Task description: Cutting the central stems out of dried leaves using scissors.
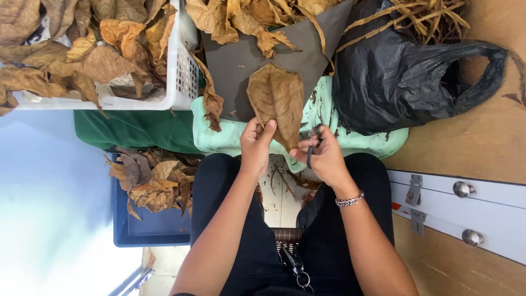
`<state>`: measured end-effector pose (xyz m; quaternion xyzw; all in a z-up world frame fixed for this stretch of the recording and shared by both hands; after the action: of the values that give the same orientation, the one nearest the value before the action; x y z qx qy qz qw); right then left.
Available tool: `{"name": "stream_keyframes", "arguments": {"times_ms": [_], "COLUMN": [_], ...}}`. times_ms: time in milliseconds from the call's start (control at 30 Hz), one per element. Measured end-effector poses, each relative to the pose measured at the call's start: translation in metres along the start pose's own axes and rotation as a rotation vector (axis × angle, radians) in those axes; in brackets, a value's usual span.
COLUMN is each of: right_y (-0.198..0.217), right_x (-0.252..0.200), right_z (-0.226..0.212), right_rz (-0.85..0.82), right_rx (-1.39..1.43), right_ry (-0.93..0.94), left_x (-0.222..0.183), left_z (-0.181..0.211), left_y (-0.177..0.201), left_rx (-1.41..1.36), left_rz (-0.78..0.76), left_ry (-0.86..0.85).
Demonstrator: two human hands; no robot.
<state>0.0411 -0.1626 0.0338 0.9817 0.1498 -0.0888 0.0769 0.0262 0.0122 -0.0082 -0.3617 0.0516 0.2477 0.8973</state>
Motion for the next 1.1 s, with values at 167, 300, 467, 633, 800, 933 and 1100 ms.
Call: {"name": "stream_keyframes", "arguments": {"times_ms": [167,300,467,633,800,933,1100], "right_y": [0.0,-0.003,-0.002,0.0,-0.008,-0.015,-0.037], "right_x": [0.007,0.005,0.006,0.002,-0.01,-0.027,-0.058], "right_z": [0.002,-0.013,-0.002,-0.011,-0.024,-0.006,-0.001], "right_rz": [0.121,0.116,0.131,0.192,0.041,-0.122,-0.12], "right_rx": [0.067,0.149,0.145,0.151,0.149,-0.197,-0.104], "right_ry": [0.063,0.1,0.084,0.087,-0.023,-0.096,-0.119], "left_x": [-0.01,-0.021,-0.017,-0.029,-0.02,-0.023,-0.035], "left_z": [0.0,0.012,0.009,0.023,0.014,0.022,0.026], "left_y": [-0.004,-0.017,-0.013,-0.03,-0.014,-0.019,-0.032], "left_rx": [0.102,0.269,0.257,0.179,0.24,0.128,-0.047], "left_rz": [-0.125,-0.271,-0.274,-0.356,-0.322,-0.24,-0.038], "left_ry": [0.132,0.103,-0.021,0.054,-0.019,0.009,0.068]}}
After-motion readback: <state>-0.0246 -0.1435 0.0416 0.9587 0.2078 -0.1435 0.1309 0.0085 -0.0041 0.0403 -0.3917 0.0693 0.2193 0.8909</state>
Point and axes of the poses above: each hand's wrist, its own x-axis towards the middle knuckle, its own y-axis out of the back of the hand, z = x × y, the point moved 3 cm from there along x, towards the middle knuckle, and after that the axes turned 15 degrees about -x, right-handed, at the moved point
